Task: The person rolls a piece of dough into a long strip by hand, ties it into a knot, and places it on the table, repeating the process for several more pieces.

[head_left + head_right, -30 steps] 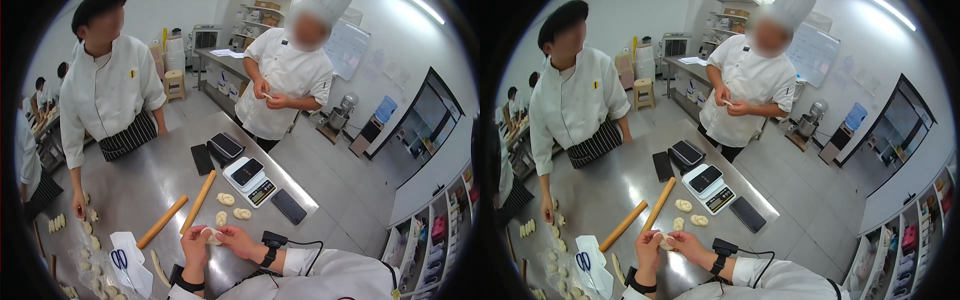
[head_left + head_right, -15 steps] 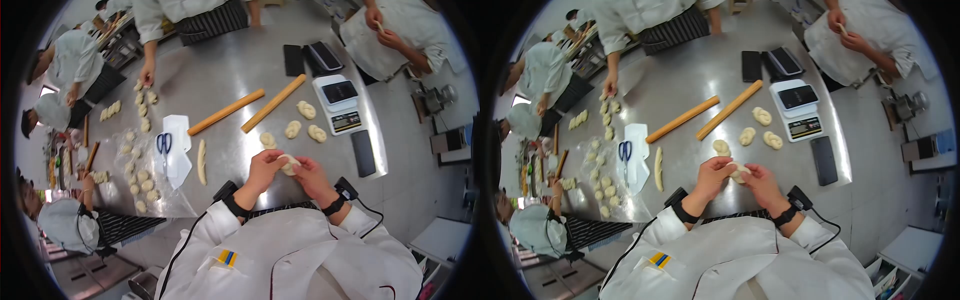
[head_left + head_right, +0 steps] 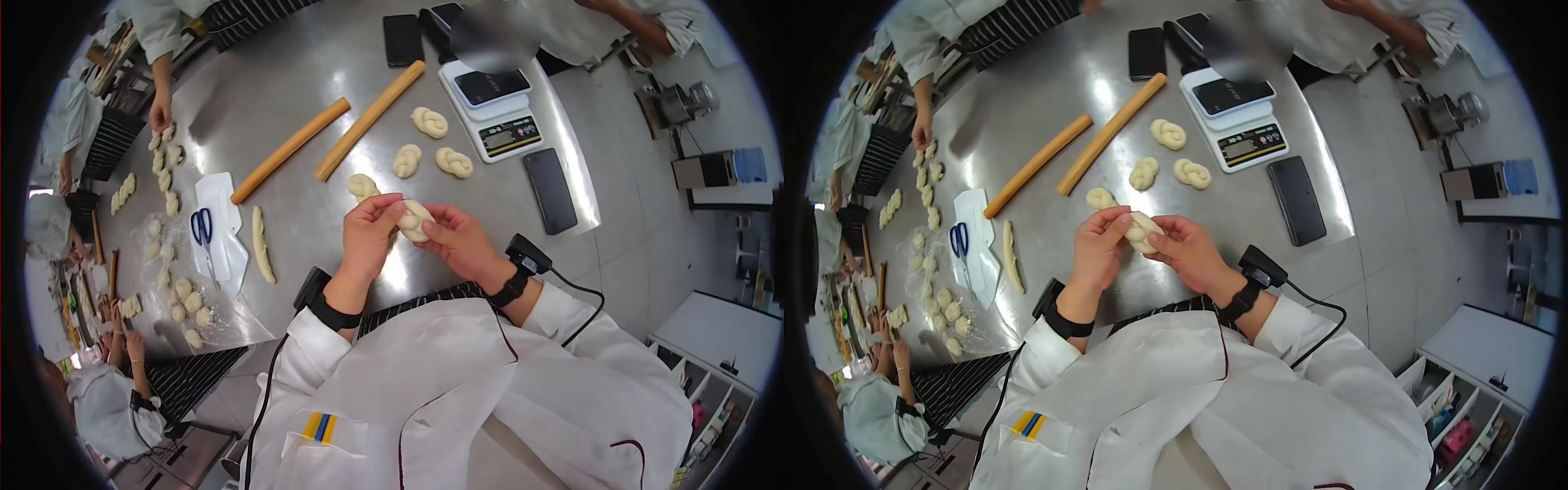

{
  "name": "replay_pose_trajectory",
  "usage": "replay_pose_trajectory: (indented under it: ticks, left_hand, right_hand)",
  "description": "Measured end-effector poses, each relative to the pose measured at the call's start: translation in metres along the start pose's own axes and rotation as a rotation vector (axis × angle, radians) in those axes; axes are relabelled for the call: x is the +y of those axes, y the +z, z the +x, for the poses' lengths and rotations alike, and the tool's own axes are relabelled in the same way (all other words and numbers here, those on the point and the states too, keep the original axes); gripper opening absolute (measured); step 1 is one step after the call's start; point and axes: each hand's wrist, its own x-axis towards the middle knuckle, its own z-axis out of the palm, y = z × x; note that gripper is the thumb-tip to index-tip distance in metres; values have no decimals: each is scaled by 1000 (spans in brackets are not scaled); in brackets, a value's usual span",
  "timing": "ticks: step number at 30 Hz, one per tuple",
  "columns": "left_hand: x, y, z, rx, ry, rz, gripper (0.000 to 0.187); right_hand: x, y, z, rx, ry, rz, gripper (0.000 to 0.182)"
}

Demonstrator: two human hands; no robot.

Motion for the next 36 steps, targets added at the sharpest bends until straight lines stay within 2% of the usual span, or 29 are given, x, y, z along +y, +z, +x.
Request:
replay_pose_trajectory:
  ticks: [3, 5, 9, 11, 13, 14, 15, 16, 18, 19, 21, 22, 24, 25, 26, 28, 31, 36]
  left_hand:
    - [-6, 5, 6, -12, -9, 56, 20]
    - [-13, 10, 14, -27, 33, 246, 19]
    - [-20, 17, 31, -29, -3, 240, 19]
    - [-19, 23, 41, -51, 93, 380, 21]
    - [-10, 35, 51, -48, 49, 469, 21]
    - [-8, 38, 56, -50, 24, 561, 22]
    - [-19, 31, 64, -55, 80, 596, 20]
    - [-24, 26, 61, -55, 66, 596, 20]
    - [-30, 16, 47, 20, 214, 676, 18]
    - [-30, 7, 38, 20, 207, 676, 18]
    - [-26, -7, 24, 38, 327, 966, 20]
    - [-27, -6, 24, 39, 322, 968, 20]
    - [-22, 10, 18, -42, 543, 988, 25]
    - [-32, 9, 27, -117, 738, 1091, 35]
    - [-35, 15, 35, -114, 737, 1088, 35]
    - [-40, 25, 44, -300, 913, 1419, 45]
    - [-41, 30, 43, -233, 936, 1433, 49]
    - [-40, 24, 39, -187, 941, 1546, 55]
  right_hand:
    - [-3, -2, 1, 46, -38, -120, 43]
    - [-6, -8, 2, 66, -56, -144, 42]
    - [-12, -22, 9, 176, -115, -289, 38]
    - [-16, -28, 15, 187, -139, -333, 37]
    - [-18, -37, 20, 203, -155, -376, 37]
    - [-17, -42, 23, 237, -197, -555, 39]
    - [-17, -47, 24, 269, -237, -734, 41]
    - [-17, -51, 22, 274, -225, -730, 41]
    - [-29, -50, 16, 258, -395, -1384, 46]
    - [-35, -48, 12, 258, -388, -1382, 46]
    - [-41, -44, 3, 295, -362, -1351, 50]
    - [-40, -45, 5, 294, -358, -1349, 50]
    - [-35, -48, 8, 251, -445, -1395, 50]
    - [-29, -53, 12, 248, -442, -1396, 50]
    - [-21, -61, 17, 226, -494, -1415, 51]
    - [-17, -63, 19, 200, -542, -1438, 52]
    - [-20, -59, 18, 221, -594, -1419, 50]
    - [-15, -57, 21, 218, -825, -1518, 49]
